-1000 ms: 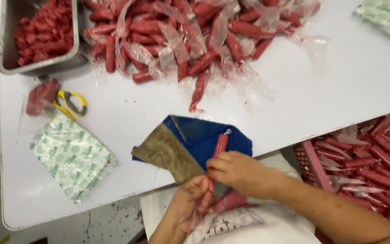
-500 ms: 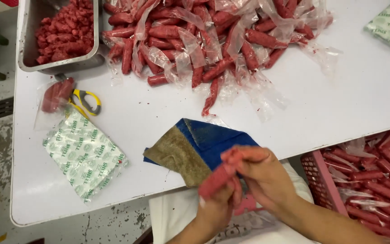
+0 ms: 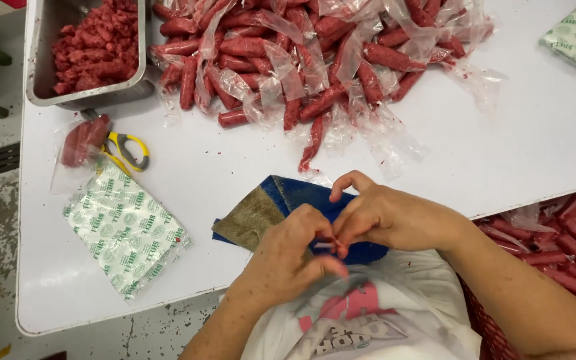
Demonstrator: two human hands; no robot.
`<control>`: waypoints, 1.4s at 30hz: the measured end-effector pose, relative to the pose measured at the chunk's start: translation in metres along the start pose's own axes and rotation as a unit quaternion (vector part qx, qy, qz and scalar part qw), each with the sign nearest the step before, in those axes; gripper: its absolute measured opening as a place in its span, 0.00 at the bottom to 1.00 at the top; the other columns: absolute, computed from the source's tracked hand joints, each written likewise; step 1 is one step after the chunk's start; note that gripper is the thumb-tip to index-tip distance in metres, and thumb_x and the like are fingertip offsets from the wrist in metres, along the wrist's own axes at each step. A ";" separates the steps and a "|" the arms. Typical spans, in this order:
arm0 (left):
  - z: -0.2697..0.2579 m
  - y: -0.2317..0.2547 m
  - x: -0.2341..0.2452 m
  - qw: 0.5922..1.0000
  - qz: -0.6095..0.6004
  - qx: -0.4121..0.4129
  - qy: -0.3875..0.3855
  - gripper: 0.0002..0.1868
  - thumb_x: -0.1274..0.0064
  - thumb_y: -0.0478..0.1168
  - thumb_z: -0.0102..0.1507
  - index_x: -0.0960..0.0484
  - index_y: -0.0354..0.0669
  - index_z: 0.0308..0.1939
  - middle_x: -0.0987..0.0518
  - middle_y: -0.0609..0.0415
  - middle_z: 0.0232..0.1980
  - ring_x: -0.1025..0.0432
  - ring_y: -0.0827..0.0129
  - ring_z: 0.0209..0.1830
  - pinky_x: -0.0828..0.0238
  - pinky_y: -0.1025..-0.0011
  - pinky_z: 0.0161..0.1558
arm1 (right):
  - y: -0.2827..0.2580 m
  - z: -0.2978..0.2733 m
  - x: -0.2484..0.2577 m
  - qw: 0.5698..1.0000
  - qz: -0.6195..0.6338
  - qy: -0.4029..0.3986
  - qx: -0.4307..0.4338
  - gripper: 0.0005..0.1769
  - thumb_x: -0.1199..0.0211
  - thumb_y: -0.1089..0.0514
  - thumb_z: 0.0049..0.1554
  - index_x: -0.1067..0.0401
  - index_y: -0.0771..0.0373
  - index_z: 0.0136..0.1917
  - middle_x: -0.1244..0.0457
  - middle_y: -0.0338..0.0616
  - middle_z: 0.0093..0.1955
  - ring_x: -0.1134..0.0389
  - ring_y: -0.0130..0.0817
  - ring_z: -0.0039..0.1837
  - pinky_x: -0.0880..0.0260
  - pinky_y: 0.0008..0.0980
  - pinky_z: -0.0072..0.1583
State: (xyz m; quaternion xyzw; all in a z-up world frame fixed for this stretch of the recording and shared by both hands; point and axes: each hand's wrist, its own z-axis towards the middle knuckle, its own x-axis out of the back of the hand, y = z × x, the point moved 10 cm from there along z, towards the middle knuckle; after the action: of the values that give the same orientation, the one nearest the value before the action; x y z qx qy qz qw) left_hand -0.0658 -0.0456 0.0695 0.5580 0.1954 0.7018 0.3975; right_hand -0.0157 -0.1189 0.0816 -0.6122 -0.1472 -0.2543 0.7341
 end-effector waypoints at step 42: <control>0.066 0.007 -0.058 0.975 0.022 -0.219 -0.022 0.12 0.58 0.29 0.59 0.20 0.48 0.38 0.23 0.59 0.29 0.31 0.60 0.28 0.34 0.64 0.38 | 0.036 -0.131 -0.013 0.931 -0.124 0.322 -0.118 0.10 0.39 0.53 0.59 0.20 0.57 0.48 0.26 0.38 0.48 0.23 0.31 0.48 0.24 0.27 0.53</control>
State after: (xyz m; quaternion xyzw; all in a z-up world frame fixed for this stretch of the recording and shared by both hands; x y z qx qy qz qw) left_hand -0.0029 -0.1057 0.0583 0.4771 0.0153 0.7235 0.4988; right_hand -0.0193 -0.2391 0.0178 -0.5566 0.0540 -0.5426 0.6268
